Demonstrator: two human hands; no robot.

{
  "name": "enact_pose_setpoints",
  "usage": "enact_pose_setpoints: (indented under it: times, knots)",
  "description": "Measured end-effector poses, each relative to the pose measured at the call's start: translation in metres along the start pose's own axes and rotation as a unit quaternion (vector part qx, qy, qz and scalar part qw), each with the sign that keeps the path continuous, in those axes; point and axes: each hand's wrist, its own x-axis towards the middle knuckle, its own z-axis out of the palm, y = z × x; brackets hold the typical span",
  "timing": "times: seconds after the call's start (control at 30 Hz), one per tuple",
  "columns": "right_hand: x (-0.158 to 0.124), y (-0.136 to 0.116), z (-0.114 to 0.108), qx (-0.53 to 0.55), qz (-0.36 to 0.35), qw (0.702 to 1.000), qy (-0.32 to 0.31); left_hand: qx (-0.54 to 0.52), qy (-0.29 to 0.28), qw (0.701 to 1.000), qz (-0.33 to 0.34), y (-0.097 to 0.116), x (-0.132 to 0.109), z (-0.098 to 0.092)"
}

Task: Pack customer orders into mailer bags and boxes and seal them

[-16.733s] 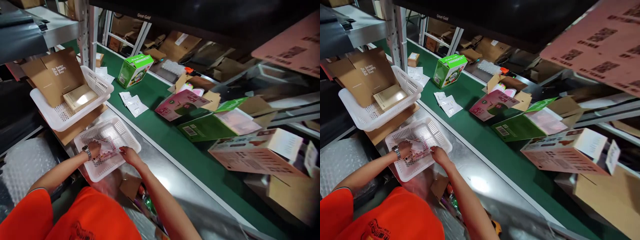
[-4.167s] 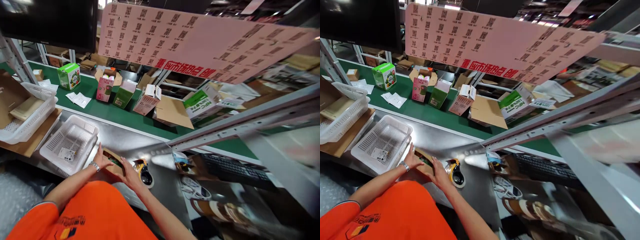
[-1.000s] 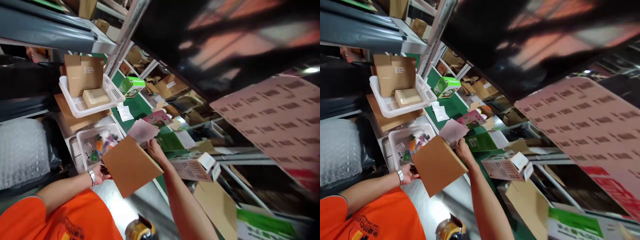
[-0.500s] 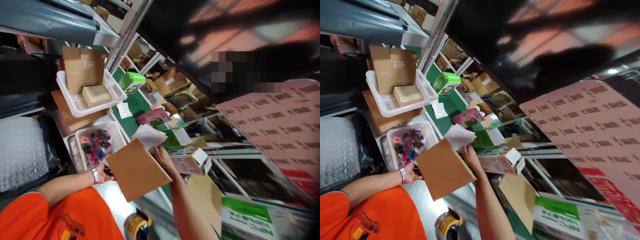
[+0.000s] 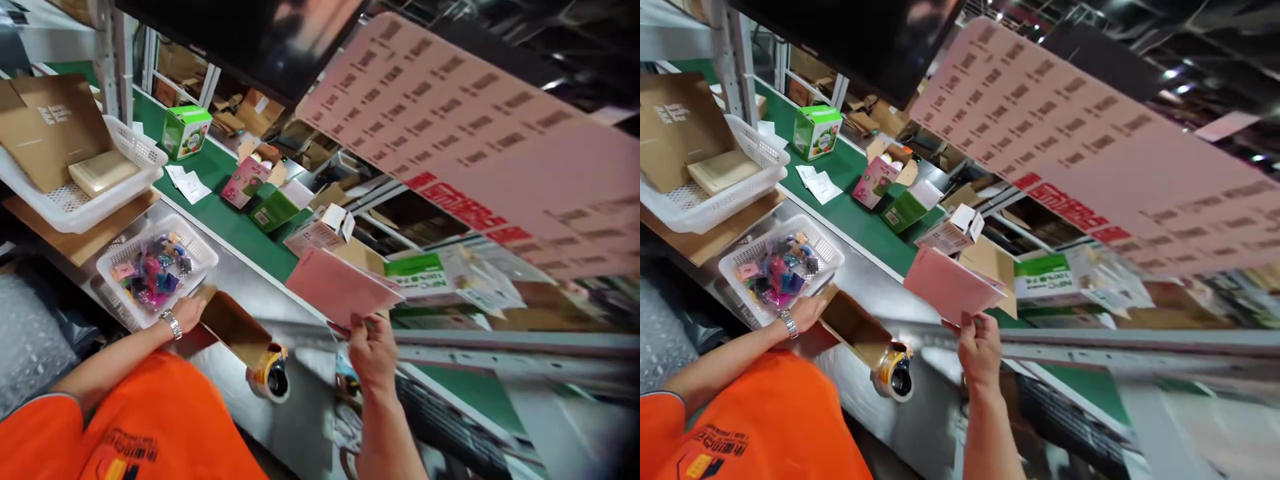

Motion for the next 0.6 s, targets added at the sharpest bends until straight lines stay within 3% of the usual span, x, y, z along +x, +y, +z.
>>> enact_pose_setpoints:
  times: [0.1, 0.17, 0.27, 0.4, 0.6]
  knots:
    - [-0.047, 0.015, -0.02, -0.062, -0.008, 0.995, -0.075, 0.102, -0.02, 0.994, -0.021, 0.001, 0.01, 0.009]
    - [-0.073, 0.02, -0.01, -0.129, -0.037, 0.977, -0.165, 0.129, -0.025, 0.991, -0.027, 0.0, 0.015, 0.015]
    - [-0.096, 0.018, 0.03, -0.252, -0.062, 0.921, -0.292, 0.156, -0.028, 0.987, -0.029, -0.003, 0.016, 0.022]
    - [-0.099, 0.007, 0.089, -0.36, -0.087, 0.826, -0.426, 0.185, -0.014, 0.982, -0.032, -0.004, 0.015, 0.026]
    - [-0.077, 0.008, 0.151, -0.425, -0.105, 0.759, -0.483, 0.205, -0.027, 0.978, -0.023, -0.001, 0.016, 0.022]
